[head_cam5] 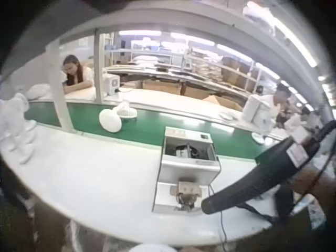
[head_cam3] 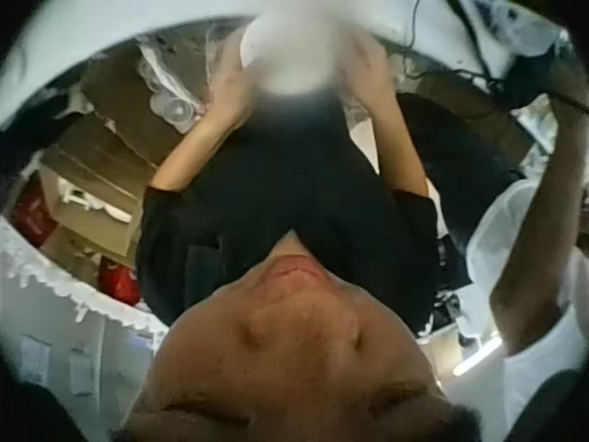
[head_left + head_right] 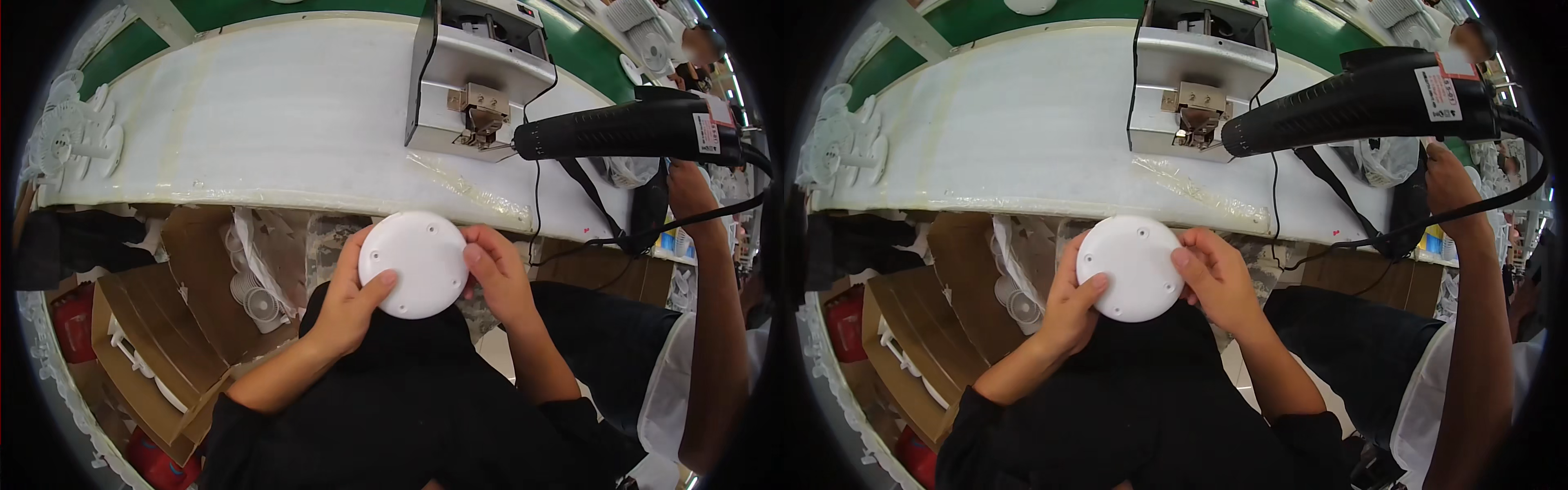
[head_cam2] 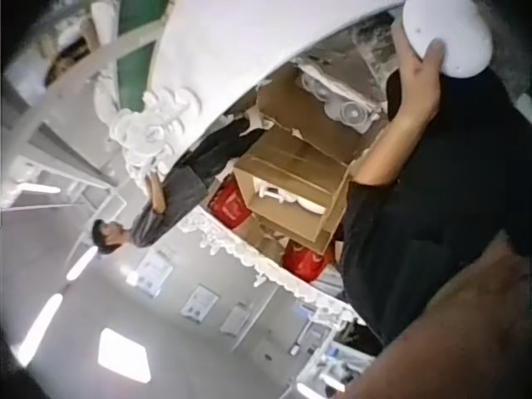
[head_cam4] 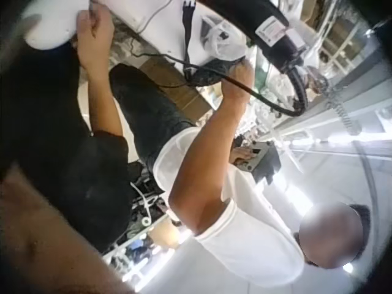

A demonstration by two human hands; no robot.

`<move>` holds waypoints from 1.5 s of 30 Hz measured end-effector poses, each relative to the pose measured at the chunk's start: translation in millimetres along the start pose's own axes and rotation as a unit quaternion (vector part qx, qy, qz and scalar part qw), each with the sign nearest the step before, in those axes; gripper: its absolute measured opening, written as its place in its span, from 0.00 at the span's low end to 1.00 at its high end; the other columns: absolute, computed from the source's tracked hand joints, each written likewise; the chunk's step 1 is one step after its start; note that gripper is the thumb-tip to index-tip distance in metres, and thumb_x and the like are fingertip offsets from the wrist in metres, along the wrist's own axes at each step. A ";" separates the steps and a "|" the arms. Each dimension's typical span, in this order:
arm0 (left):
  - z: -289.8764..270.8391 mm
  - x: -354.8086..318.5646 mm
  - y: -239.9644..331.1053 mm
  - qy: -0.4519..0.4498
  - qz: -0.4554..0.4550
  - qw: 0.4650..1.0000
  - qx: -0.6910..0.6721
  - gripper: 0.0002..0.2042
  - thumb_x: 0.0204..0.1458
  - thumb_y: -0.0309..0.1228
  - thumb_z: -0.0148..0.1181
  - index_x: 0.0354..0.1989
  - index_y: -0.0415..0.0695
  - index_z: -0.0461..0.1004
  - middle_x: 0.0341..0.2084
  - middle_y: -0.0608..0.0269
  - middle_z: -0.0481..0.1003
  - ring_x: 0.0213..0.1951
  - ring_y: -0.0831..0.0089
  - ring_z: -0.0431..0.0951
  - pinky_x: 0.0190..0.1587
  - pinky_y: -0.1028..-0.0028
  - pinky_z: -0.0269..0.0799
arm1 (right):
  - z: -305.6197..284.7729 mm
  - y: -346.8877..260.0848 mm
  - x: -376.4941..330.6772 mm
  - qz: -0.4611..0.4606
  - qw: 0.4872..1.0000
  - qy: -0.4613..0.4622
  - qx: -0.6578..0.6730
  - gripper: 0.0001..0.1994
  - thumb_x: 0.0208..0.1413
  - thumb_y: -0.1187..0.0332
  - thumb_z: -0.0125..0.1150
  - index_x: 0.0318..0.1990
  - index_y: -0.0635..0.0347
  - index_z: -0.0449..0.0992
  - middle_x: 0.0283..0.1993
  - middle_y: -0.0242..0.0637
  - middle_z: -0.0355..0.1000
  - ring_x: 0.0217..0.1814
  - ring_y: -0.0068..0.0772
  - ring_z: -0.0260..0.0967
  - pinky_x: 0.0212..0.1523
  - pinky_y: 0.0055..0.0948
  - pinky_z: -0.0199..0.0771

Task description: Assembling small electric fans by joining plastic components and securing them with an electric screwdriver.

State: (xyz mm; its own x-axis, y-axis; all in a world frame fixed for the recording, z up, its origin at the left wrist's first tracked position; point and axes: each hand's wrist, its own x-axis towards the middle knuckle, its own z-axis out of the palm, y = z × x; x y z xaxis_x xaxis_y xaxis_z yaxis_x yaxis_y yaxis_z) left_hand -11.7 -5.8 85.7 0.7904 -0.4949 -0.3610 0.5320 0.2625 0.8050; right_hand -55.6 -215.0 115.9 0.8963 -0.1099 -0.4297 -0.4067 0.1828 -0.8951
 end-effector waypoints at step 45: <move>19.7 3.3 -51.4 0.011 -0.054 0.996 -0.071 0.25 0.63 0.35 0.49 0.63 0.38 0.48 0.51 0.45 0.64 0.45 0.61 0.75 0.35 0.73 0.81 | -25.5 -79.5 40.6 -0.475 0.866 0.146 -0.060 0.36 0.49 0.72 0.62 0.65 0.65 0.52 0.51 0.46 0.71 0.54 0.35 0.67 0.55 0.30 0.65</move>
State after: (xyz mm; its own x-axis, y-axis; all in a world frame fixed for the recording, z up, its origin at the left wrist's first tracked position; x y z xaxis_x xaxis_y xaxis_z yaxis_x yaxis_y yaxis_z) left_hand -42.4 -37.2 52.5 0.7325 -0.5079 -0.4534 0.6501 0.3242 0.6872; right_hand 8.7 -259.0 166.5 0.7604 -0.4002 0.5116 0.4588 -0.2266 -0.8592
